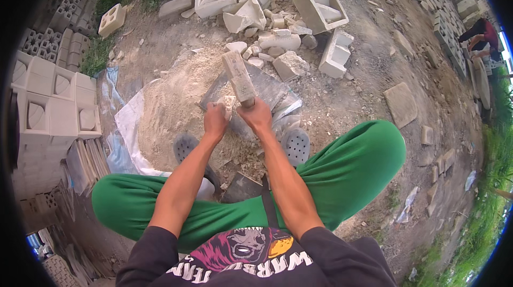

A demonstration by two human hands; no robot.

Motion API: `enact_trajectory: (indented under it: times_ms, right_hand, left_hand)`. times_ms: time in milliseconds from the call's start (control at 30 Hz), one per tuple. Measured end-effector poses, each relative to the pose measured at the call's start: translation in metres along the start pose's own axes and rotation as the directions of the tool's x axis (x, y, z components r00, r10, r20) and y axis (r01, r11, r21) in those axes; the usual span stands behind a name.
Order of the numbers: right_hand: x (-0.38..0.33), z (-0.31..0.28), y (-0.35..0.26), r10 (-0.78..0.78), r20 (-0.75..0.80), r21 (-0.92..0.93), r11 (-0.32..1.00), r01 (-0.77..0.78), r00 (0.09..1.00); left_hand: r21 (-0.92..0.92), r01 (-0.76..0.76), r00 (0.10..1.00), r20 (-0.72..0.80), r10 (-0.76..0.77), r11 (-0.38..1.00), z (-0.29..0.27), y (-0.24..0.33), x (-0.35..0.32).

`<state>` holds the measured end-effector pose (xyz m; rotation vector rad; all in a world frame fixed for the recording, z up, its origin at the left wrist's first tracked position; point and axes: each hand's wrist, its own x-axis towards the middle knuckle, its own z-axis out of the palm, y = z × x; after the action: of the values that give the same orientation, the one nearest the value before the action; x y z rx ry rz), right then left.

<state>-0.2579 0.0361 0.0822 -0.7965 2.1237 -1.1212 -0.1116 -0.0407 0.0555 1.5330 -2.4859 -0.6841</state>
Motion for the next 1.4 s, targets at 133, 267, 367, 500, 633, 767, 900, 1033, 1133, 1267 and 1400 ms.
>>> enact_trajectory:
  times_ms: [133,267,367,500,633,767,900,1033,1133,1267,1400]
  right_hand:
    - [0.012,-0.017,-0.044,-0.057,0.025,-0.057,0.997,0.058,0.998]
    - [-0.001,0.008,-0.005,0.051,0.043,-0.176,0.984,-0.043,0.998]
    - [0.008,0.002,0.012,0.192,0.167,-0.278,0.950,-0.140,0.967]
    - [0.002,0.012,0.005,0.105,0.124,-0.137,0.987,-0.088,0.987]
    - [0.010,-0.014,-0.043,-0.028,0.107,-0.218,0.975,0.051,0.994]
    - [0.011,-0.004,-0.038,-0.116,-0.005,-0.062,0.991,0.116,0.993]
    - [-0.002,0.005,0.010,0.146,0.202,-0.270,0.959,-0.088,0.969]
    - [0.001,0.013,0.010,0.135,0.226,-0.224,0.971,-0.083,0.965]
    - [0.011,-0.003,-0.024,-0.036,0.187,-0.222,0.972,0.078,0.982]
    - [0.009,-0.013,-0.064,-0.056,0.127,-0.169,0.983,0.077,0.990]
    - [0.006,0.004,-0.004,-0.057,0.070,-0.156,0.985,0.068,0.996]
  left_hand:
    - [-0.030,0.011,1.000,-0.021,-0.012,0.999,0.001,-0.001,-0.004]
    - [-0.021,0.018,1.000,-0.022,-0.018,1.000,-0.001,0.009,-0.001]
    - [0.002,0.017,1.000,-0.010,-0.017,1.000,0.003,0.010,-0.002]
    - [0.017,0.033,0.999,0.012,-0.033,0.999,-0.002,0.000,0.001]
    - [-0.020,-0.040,0.997,-0.066,0.039,0.999,0.007,-0.003,-0.003]
    - [-0.034,-0.020,0.999,-0.050,0.018,0.999,0.004,0.002,-0.002]
    - [0.021,0.097,0.993,0.063,-0.098,0.995,-0.004,0.014,0.001]
    - [0.023,0.095,0.994,0.053,-0.096,0.995,0.004,0.001,0.001]
    - [-0.011,0.126,0.991,0.045,-0.125,0.992,0.018,-0.008,0.002]
    - [0.011,0.031,0.999,-0.035,-0.030,0.999,0.021,-0.012,-0.002]
    - [0.031,0.014,1.000,-0.022,-0.014,0.999,0.016,0.003,0.000]
